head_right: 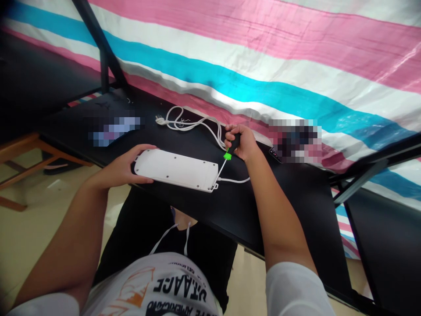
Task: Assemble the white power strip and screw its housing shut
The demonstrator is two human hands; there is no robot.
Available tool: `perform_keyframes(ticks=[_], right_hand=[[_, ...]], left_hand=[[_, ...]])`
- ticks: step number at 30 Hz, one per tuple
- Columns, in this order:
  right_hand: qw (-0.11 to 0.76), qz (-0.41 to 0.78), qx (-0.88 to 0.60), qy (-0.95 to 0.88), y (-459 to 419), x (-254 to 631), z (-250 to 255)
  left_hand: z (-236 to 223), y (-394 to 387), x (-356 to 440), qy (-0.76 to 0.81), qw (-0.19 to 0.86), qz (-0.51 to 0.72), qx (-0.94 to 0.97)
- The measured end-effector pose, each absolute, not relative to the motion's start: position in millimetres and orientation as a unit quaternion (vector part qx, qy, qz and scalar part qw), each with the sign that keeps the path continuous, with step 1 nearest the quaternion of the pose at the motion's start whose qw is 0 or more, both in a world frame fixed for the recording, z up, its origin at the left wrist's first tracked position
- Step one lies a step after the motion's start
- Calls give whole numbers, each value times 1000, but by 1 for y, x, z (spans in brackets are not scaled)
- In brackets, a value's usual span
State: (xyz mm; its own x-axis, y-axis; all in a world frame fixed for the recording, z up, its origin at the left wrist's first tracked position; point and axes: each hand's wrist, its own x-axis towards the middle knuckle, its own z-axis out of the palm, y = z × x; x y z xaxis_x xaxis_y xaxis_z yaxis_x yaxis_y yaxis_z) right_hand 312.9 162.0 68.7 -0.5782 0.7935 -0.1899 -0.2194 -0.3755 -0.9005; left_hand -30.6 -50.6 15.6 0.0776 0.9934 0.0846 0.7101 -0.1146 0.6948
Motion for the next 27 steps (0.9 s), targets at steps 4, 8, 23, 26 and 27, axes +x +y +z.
perform_keyframes(ticks=[4,8,23,26,27], right_hand=[[329,766,-322,-449,163,313,68],[324,766,-325,-450,164,312,66],[322,748,-342,-469,169,311,59],[324,745,-343,-472,169,310,58],[324,744,-344,-472,169,311,58]], left_hand=[[16,-51,-30,620,248,284,688],[16,-50,-30,619,247,283,689],[17,-51,-30,620,245,280,691],[17,-51,-30,618,246,281,692],[16,-50,-30,618,245,281,692]])
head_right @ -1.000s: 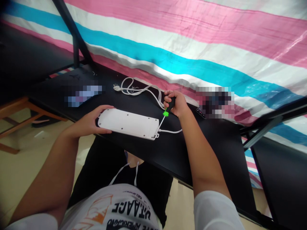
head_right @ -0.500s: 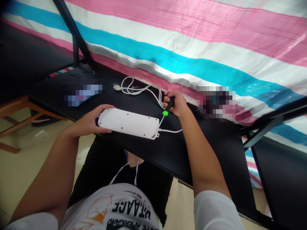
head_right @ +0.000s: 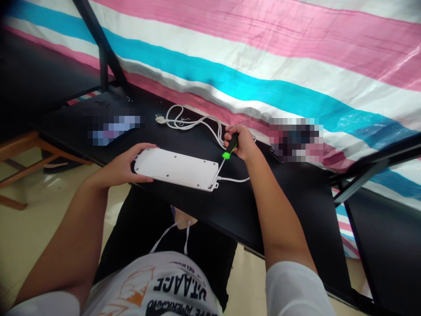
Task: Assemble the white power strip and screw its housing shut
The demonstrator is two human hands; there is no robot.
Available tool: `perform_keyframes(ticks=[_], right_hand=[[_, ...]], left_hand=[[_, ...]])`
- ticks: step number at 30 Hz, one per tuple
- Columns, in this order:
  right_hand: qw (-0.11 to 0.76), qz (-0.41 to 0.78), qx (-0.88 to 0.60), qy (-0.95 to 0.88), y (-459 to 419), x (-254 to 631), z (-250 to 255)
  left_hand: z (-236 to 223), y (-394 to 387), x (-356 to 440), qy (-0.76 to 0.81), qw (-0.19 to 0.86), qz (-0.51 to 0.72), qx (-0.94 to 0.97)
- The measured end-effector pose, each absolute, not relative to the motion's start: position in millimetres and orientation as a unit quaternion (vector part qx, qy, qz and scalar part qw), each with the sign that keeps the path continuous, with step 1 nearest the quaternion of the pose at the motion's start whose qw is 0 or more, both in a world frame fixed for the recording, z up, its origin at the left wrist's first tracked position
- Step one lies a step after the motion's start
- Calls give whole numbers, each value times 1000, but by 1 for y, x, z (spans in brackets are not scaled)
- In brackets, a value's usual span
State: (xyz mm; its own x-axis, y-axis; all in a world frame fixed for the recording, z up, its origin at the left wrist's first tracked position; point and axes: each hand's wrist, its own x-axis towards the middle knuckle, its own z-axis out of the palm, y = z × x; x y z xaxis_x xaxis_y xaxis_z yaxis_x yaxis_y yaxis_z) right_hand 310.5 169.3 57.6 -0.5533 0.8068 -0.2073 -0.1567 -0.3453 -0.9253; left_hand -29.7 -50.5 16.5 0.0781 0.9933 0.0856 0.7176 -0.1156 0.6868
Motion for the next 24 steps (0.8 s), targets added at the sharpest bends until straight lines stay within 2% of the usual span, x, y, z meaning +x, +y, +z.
perform_keyframes(ticks=[15,24], right_hand=[[359,730,-400,-422,168,306,63],[330,723,-413,-445,166,309,64]], left_hand=[[18,-51,-28,624,244,276,689],[15,-51,-30,622,242,282,689]])
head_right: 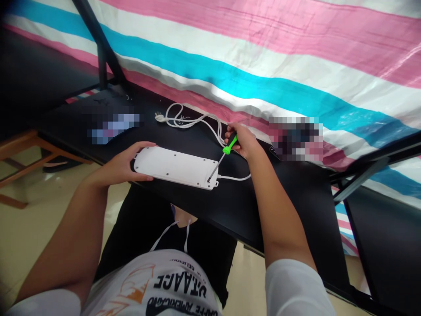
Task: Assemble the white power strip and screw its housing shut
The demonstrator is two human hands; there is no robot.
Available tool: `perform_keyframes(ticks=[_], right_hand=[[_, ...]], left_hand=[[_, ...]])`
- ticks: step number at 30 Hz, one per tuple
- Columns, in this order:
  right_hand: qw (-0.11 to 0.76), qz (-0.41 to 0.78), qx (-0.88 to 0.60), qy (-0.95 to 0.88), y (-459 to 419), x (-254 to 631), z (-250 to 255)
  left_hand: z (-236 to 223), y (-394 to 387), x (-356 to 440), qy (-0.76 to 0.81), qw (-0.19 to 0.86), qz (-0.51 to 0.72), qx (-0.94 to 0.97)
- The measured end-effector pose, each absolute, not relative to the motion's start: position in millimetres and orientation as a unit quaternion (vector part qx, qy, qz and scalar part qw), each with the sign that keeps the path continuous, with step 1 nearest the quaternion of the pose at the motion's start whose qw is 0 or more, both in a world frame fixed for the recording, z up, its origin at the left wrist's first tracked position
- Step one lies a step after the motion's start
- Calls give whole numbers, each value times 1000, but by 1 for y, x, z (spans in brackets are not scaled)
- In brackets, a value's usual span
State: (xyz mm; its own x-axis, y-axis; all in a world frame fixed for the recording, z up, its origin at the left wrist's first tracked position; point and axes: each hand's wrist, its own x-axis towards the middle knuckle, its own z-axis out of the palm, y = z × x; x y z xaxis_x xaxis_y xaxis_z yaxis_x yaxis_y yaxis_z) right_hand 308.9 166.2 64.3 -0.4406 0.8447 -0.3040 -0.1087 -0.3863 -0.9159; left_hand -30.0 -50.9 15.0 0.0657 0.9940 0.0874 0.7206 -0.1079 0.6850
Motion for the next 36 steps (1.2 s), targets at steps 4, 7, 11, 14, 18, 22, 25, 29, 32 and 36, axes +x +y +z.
perform_keyframes(ticks=[4,7,11,14,18,22,25,29,32,36], right_hand=[[317,711,-424,-462,166,309,61],[312,700,-429,-478,165,308,61],[311,684,-442,-490,163,305,62],[312,675,-443,-500,164,304,59],[323,654,-436,-528,166,305,53],[320,641,-417,-559,167,308,50],[321,637,-411,-568,168,310,50],[326,628,-416,-572,170,315,52],[333,607,-425,-583,173,322,53],[349,574,-423,-608,183,336,54]], left_hand=[[15,-51,-29,626,244,284,684],[16,-51,-29,626,243,284,684],[16,-51,-30,623,239,279,690],[16,-51,-30,620,240,280,693],[15,-51,-30,618,241,281,693],[16,-50,-29,619,241,279,693],[16,-50,-29,618,236,278,696],[15,-50,-29,620,238,282,692],[15,-51,-29,621,241,284,690],[15,-51,-29,621,245,285,688]])
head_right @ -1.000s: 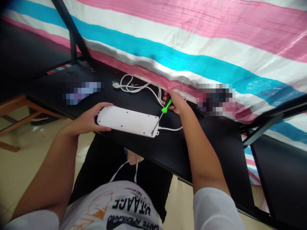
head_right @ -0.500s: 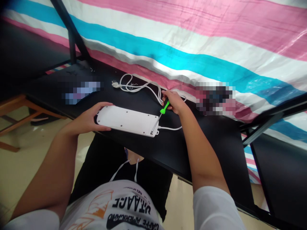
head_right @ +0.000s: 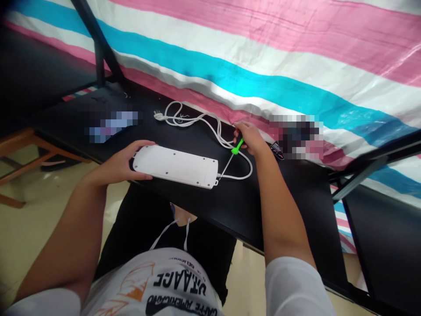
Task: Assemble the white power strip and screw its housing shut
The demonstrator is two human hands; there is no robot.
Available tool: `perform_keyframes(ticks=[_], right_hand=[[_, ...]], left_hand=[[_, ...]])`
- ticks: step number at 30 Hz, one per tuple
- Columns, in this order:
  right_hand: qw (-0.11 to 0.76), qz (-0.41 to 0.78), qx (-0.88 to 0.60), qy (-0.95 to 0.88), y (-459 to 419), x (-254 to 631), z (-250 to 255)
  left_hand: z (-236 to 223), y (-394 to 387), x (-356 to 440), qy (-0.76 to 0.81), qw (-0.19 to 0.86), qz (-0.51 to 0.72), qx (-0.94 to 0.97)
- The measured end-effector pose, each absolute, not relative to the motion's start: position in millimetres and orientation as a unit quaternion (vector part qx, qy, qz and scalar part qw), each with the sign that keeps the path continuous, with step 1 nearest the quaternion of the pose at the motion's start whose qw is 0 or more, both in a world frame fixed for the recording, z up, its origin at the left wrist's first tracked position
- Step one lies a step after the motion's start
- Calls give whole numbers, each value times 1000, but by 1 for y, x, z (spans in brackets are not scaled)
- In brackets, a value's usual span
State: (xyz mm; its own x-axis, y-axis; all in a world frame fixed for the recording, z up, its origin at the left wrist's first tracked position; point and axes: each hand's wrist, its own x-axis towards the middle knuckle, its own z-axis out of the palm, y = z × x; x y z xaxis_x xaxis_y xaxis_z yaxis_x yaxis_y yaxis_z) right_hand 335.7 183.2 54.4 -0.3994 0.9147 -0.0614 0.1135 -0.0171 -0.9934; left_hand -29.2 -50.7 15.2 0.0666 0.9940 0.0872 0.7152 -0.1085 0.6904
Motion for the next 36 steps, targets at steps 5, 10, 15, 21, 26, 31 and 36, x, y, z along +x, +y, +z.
perform_keyframes(ticks=[5,10,15,21,26,31,36], right_hand=[[412,570,-469,-534,200,353,51],[384,609,-515,-464,200,355,51],[418,622,-474,-462,191,352,77],[483,624,-433,-436,155,365,88],[430,669,-467,-386,121,397,43],[491,639,-478,-350,125,430,19],[518,622,-494,-318,137,435,7]], left_hand=[[14,-50,-30,618,246,285,690],[16,-51,-27,615,246,286,693],[15,-53,-24,611,246,286,696],[4,-49,-28,607,202,255,726],[-2,-44,-33,585,184,244,751],[3,-30,-32,553,137,213,794],[28,-4,-8,514,64,92,850]])
